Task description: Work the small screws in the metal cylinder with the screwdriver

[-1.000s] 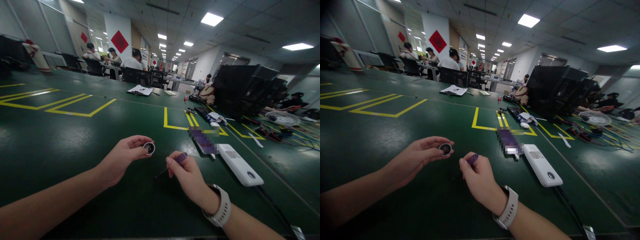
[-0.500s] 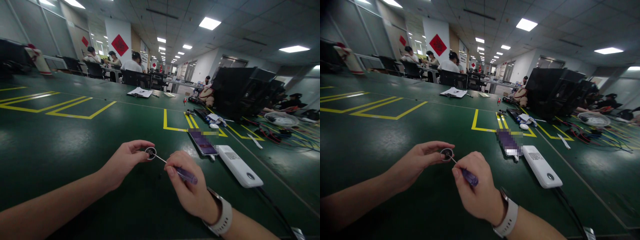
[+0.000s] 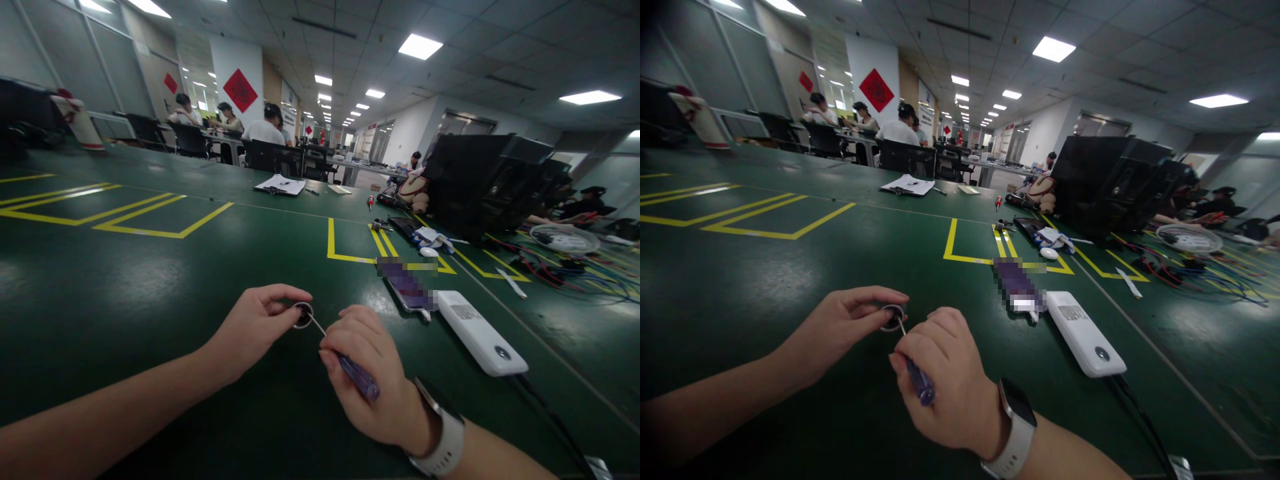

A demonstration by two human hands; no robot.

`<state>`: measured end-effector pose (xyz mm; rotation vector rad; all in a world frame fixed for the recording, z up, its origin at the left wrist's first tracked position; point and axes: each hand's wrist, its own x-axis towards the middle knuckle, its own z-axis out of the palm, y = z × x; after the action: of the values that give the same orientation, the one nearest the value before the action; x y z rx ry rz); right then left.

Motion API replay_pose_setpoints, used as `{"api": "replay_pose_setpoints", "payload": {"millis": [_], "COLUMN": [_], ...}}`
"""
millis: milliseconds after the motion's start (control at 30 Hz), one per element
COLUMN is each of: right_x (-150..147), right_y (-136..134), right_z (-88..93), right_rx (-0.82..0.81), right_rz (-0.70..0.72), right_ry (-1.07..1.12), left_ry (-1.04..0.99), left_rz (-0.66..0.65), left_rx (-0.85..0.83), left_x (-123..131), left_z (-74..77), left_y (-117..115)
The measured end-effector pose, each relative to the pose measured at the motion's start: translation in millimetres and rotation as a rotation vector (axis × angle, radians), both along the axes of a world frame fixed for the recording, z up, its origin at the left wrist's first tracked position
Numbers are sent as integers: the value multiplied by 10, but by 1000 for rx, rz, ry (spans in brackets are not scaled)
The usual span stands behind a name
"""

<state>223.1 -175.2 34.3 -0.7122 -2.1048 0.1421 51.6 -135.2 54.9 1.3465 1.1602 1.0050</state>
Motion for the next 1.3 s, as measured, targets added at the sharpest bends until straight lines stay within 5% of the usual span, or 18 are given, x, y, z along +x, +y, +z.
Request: {"api": "replay_pose_setpoints", "payload": {"millis": [767, 1300], "right_x": [-45, -34], "right_y": [9, 11], "right_z": [-19, -23], "right_rx": [236, 153], "right_rz": [-14, -10], "right_ry": [-320, -239], "left_ry": [-20, -11], "left_rz": [50, 65], "left_rx": [-60, -59], "left_x": [27, 27], "left_z": [30, 28], "left_y": [-2, 14]}}
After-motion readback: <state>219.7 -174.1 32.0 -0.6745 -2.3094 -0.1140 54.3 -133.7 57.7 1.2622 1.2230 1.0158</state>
